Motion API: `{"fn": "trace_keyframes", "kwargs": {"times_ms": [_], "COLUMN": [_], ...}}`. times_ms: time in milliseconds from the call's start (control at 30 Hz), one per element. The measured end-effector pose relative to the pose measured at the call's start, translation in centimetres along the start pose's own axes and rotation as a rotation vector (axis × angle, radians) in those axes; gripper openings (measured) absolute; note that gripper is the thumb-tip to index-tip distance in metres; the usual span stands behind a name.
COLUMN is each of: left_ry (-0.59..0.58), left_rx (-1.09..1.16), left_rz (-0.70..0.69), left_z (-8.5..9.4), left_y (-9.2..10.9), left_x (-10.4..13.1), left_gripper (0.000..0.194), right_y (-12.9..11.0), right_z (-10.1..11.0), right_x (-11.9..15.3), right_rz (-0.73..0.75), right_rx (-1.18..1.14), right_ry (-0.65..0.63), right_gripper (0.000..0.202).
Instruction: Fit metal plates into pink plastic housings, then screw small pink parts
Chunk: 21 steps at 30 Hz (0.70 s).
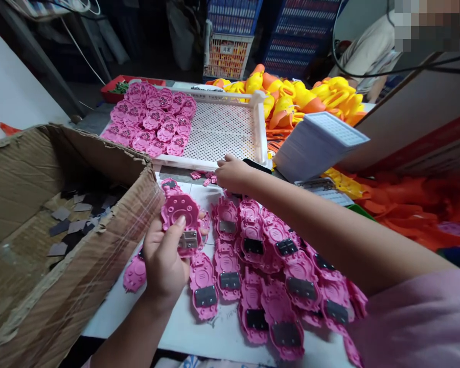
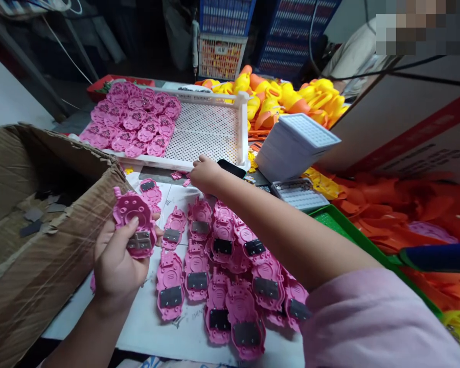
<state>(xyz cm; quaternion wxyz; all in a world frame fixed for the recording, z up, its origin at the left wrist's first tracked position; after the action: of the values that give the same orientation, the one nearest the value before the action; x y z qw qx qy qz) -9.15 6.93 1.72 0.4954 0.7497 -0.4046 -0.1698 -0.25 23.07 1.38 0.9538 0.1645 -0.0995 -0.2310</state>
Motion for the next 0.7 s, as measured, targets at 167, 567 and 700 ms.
{"fn": "trace_keyframes", "kwargs": {"times_ms": [167, 567, 700], "left_ry": [0.061, -0.081, -0.107], "left_rx": [0.03, 0.027, -0.016], "left_rz": [0.027, 0.091, 0.144], "left_z": [0.4, -0.4, -0.6], "left_y": [-0.3, -1.6, -2.5], "left_x": [-0.1, -0.3, -0.4], "left_gripper": [0.013, 0.017, 0.027], "right_y": [-0.8, 0.2, 1.7], "right_z": [-1.3, 1.5, 5.2], "right_x": [-0.6, -0.4, 2.8], "right_rz": [0.048, -0.062, -0.252], "right_rx": [0.073, -0.126, -0.273], "right_ry": [-0.087, 0.025, 0.158], "right_gripper": [0.02, 0.002, 0.017]}}
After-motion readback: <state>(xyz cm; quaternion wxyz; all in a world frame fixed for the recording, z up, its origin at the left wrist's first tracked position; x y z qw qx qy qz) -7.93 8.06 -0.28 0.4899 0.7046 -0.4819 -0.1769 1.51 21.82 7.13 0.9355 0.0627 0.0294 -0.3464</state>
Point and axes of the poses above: each hand's wrist, its own x-axis away from the middle knuckle, its own z-axis out of the back of the hand, y = z × x, the point moved 7 cm from there along -x, towards the middle knuckle, and after that the axes turned 6 degrees about y, right-handed, at the moved point
